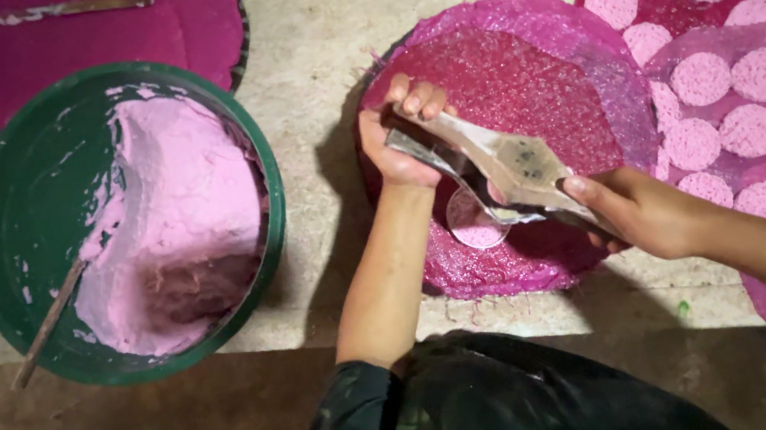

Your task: The person scoops pink dough from a green bowl into a handheld metal mold, then presses the mold onto a pink mat to form circular patties. The person repeatedly fills the mold, presses it, and arranges the finished patties on the mat.

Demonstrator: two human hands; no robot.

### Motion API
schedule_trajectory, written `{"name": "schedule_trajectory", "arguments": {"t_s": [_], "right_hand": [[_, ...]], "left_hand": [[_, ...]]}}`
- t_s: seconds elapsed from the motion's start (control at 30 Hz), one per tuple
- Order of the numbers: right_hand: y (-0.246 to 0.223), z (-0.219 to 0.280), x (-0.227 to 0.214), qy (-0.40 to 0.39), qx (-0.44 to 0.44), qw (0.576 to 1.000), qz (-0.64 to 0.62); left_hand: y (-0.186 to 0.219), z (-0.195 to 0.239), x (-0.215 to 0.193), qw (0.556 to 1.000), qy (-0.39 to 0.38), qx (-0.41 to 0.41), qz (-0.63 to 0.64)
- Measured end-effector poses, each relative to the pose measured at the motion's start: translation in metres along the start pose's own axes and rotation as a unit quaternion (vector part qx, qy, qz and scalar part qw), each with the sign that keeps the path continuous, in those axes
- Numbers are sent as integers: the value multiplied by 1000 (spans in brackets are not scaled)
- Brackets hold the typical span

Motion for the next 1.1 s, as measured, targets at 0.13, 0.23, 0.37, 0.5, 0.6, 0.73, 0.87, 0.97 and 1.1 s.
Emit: {"name": "schedule_trajectory", "arguments": {"t_s": [0.13, 0.23, 0.37, 0.5, 0.6, 0.73, 0.87, 0.97, 1.1], "right_hand": [[2, -8, 5, 45, -69, 996, 14], [10, -16, 24, 76, -130, 987, -53], [26, 13, 29, 100, -366, 911, -163], [49, 44, 32, 72, -379, 853, -353], [55, 52, 37, 116, -376, 798, -456], [57, 53, 39, 153, -378, 755, -514], [67, 59, 41, 154, -355, 733, -559], [80, 62, 46, 170, -334, 722, -581], [96, 60, 49, 171, -327, 709, -601]], "left_hand": [[2, -9, 29, 998, -11, -5, -54], [22, -10, 53, 978, 43, 13, -205], [34, 27, 61, 775, 175, -64, -604], [-4, 87, 58, 562, 37, -60, -824], [-29, 111, 49, 370, -69, -18, -926], [-34, 115, 33, 338, -28, -130, -932], [-32, 113, 38, 341, -14, -132, -931], [-34, 114, 43, 308, -26, -141, -941], [-23, 100, 48, 328, 8, -126, -936]]}}
Point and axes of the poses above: each hand's wrist, its own z-axis away from the middle knuckle, its own x-axis out of the palm, y = z × x, the point moved 4 cm from there along -z, towards the middle knuckle, and after that the axes turned 4 degrees about y, right-handed, at the moved point
